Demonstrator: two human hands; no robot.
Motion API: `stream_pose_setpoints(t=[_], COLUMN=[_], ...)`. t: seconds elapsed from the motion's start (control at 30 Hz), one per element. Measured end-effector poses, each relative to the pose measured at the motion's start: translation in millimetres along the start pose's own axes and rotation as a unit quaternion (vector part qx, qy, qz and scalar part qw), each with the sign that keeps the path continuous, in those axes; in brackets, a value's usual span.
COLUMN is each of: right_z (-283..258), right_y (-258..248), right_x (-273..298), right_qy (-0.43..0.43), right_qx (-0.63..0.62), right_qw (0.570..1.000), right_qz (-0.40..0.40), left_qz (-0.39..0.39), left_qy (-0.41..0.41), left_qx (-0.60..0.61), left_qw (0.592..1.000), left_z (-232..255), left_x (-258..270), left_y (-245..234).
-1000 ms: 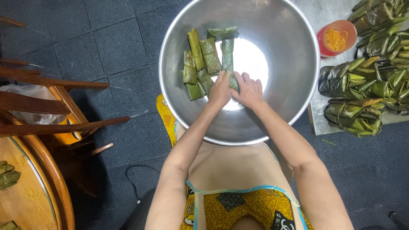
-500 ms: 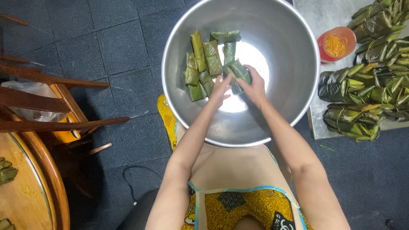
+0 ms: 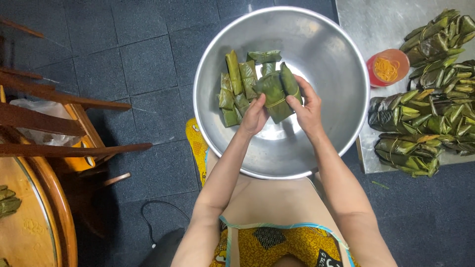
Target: Bundling small food items wrapped in green leaves from a large metal bowl into groups on a work surface.
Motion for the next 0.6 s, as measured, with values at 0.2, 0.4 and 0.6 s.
stream_pose_setpoints(t=[0.2,0.4,0.6], right_z=[2,54,150], right_y=[22,19,89], right_x=[15,16,-41], right_qy=[0.081,0.213,0.156], right_qx=[0.026,0.145,0.23], right_qw=[0.996,0.966,0.96], right_qz=[0.007,-0.019,-0.034], left_qz=[0.082,0.301,0.288], left_qy=[0.035,-0.099,-0.137], left_qx=[-0.036,-0.188,-0.344], left_qw=[0.995,0.93,0.883], left_z=[8,34,105], left_x=[12,52,95], left_y=[3,-10,3])
Point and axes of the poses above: each hand's wrist, its own x-axis away from the middle knuckle, its own y-axis out of the palm, z = x × y, the point moved 7 cm from there along -x, towards the middle knuckle, and after that the axes turned 4 degrees about y, right-handed, at the moved point
